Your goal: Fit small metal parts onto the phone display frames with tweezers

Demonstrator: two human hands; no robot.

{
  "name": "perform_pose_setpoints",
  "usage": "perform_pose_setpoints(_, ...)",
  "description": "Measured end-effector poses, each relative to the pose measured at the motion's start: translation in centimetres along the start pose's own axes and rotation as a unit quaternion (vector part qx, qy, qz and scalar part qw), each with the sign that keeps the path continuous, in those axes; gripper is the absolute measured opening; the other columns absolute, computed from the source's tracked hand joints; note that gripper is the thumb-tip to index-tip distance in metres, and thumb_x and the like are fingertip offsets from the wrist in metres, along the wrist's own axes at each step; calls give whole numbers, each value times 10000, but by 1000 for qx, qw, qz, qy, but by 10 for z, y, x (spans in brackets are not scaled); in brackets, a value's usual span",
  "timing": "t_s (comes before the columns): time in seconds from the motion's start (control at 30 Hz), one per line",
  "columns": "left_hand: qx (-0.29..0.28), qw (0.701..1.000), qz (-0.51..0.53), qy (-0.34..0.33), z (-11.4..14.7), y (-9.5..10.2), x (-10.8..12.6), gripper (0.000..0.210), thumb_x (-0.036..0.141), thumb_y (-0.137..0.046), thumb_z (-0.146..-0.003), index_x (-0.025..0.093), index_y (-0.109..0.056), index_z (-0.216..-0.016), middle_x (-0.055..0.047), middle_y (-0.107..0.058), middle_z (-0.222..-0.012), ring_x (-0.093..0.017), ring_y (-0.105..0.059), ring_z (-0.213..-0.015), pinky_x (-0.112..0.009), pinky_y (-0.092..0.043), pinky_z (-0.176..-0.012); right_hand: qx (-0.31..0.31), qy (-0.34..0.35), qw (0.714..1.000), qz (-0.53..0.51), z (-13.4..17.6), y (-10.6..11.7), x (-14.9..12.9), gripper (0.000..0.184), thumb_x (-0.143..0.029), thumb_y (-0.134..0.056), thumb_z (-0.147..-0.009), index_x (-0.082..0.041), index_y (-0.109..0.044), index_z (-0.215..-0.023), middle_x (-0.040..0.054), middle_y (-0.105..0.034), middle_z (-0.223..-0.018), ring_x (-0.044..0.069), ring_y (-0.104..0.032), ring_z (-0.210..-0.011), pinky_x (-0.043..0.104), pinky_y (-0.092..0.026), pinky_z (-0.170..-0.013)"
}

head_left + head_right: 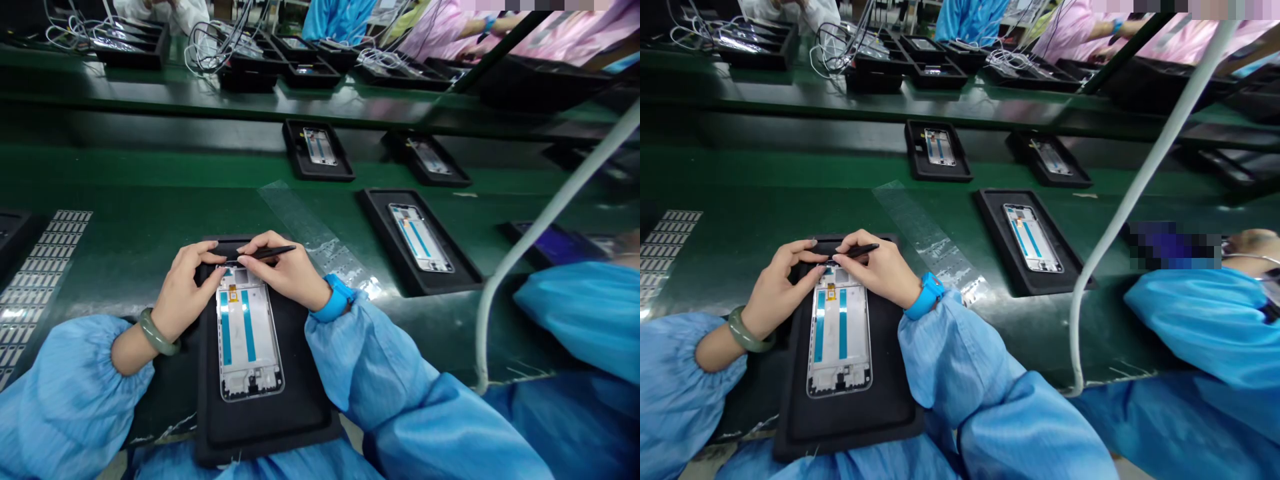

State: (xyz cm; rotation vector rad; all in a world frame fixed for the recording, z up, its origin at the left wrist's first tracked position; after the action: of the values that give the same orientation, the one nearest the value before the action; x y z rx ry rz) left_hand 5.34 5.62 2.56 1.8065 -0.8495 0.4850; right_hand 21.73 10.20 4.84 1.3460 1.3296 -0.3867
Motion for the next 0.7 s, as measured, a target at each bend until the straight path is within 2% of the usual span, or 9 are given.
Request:
perform_pose_setpoints(0.2,-8,1000,20,17,1,-1,-3,237,277,-563,-838,222,-522,-1065,-51,-653,-1044,-215,-546,-1106,-418,-415,-959,-14,-22,1000,-11,-2,-2,4,157,-324,-611,-803,-180,-568,-850,1,-633,-814,91,-587,-636,223,-476,-586)
perform_pose_setpoints(0.43,-6,1000,17,18,0,0,-4,216,292,-562,-835,221,-546,-1039,-56,-634,-1081,-219,-520,-1128,-427,-404,-973,26,-49,998,-36,-3,2,8,168,-337,-629,-787,-189,-561,-824,-7,-624,-777,108,-601,-665,237,-492,-610)
perform_pose_setpoints(0.6,-6,999,29,16,0,-1,-4,211,295,-561,-839,224,-550,-1038,-43,-650,-1025,-213,-520,-1115,-426,-414,-968,71,-69,988,-118,-4,6,11,241,-384,-670,-748,-184,-555,-819,20,-637,-826,129,-617,-716,276,-516,-670)
perform_pose_setpoints(0.7,2,999,44,16,0,0,-4,171,298,-555,-844,224,-564,-997,-42,-633,-1025,-203,-519,-1116,-406,-418,-976,65,-61,983,-160,-6,2,8,253,-376,-686,-737,-181,-555,-831,28,-641,-861,135,-625,-763,285,-518,-705)
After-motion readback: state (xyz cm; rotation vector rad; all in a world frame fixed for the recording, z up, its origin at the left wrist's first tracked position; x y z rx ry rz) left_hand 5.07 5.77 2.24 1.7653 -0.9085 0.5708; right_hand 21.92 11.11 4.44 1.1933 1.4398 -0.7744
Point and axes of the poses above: each hand's wrist, its own z-axis away from the middle knuckle, its own y-axis out of the back of the hand, x = y × z, the point moved 5 cm from there along -z, towards the middle knuckle
